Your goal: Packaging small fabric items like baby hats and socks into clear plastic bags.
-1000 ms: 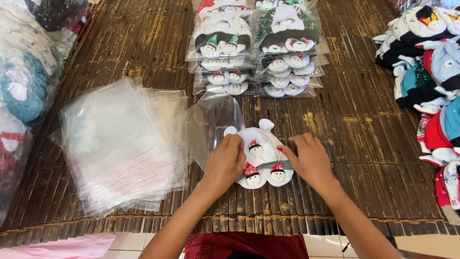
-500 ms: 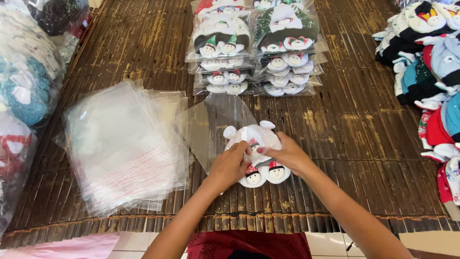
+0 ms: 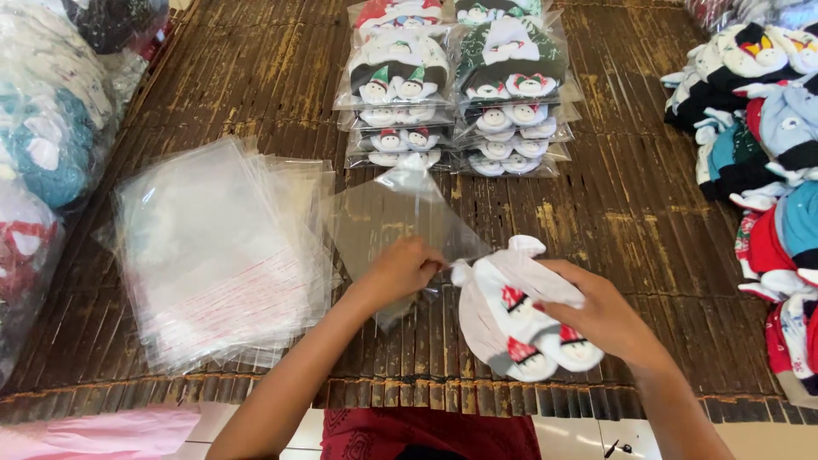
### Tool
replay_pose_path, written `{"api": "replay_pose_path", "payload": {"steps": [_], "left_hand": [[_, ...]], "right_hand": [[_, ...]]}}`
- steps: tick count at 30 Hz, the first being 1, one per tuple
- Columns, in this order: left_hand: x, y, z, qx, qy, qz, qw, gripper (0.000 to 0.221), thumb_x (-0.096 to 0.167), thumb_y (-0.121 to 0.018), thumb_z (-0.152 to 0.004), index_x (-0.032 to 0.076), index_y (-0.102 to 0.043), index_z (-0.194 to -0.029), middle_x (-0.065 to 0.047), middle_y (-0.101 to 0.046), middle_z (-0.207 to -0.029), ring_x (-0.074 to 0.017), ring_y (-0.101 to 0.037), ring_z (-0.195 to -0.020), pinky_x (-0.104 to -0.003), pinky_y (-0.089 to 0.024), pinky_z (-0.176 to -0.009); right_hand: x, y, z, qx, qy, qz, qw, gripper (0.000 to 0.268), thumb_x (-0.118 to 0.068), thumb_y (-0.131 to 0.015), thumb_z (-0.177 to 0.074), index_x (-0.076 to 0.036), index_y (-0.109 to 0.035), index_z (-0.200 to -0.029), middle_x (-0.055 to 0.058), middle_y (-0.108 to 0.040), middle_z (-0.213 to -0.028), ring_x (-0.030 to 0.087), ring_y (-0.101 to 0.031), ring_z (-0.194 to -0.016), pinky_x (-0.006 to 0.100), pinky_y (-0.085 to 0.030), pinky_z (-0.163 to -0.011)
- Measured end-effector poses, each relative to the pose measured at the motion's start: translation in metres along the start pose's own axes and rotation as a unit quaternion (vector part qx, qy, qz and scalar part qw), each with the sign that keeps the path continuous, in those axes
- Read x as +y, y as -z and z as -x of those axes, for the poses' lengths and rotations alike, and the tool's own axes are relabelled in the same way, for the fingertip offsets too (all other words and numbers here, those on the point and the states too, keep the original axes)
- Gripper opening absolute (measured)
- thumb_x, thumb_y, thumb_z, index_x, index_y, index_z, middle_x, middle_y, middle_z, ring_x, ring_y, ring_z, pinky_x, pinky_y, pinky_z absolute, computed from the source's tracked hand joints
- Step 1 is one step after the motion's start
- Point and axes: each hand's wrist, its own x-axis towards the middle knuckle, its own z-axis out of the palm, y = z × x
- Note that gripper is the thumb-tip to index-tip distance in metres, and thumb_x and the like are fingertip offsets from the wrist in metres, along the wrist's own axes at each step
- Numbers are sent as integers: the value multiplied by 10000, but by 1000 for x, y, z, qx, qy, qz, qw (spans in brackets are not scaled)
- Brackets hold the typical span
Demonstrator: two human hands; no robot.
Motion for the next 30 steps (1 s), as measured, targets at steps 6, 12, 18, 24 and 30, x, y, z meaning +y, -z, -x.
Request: {"api": "replay_pose_path", "payload": {"steps": [6, 12, 18, 24, 30], "left_hand": [[-18, -18, -21, -60, 98, 269, 956, 279, 115, -688, -914, -71, -722, -1120, -245, -697, -777, -203, -670, -519, -275, -603, -464], [-75, -52, -32, -10, 98, 327, 940, 211, 187, -700, -824, 90, -811, -976, -105, -754, -841, -181, -668, -727, -338, -540, -662], [-68, -59, -17, 29, 108, 384, 917, 254, 306, -689, -962, 82, -797, -907, -62, -706, -819, -138, -589, -730, -256, -502, -608], [-26, -36, -5, 76, -2, 354, 932, 344, 299, -617, -1025, -1, -784, -1013, -245, -648, -1292, -382, -602, -1213, -478, -487, -1013], [7, -17, 0, 35, 69, 448, 891, 480, 284, -544, -977, 12, -618, -1365, -102, -561, -1524, -201, -497, -1415, -285, -350, -1170]], "right_hand": [[7, -4, 26, 72, 154, -119, 978, 576, 64, -838, -672, -51, -739, -1228, 170, -778, -1097, 268, -656, -1059, 505, -465, -989], [26, -68, -34, 28, 195, -168, 966, 560, 20, -781, -766, -69, -693, -1312, 140, -749, -1156, 216, -607, -1104, 451, -459, -1021], [14, -76, -26, 255, 367, 286, 848, 687, -325, -784, -833, -147, -542, -1451, 76, -533, -1404, 301, -498, -1269, 405, -402, -927], [10, -118, -33, 247, 523, 299, 759, 548, -482, -523, -1005, -199, -544, -1474, 97, -549, -1463, 349, -519, -1340, 471, -409, -1076], [8, -114, -27, 52, 447, 363, 816, 532, -416, -429, -1042, -184, -476, -1518, 90, -349, -1649, 318, -285, -1506, 501, -209, -1170]]}}
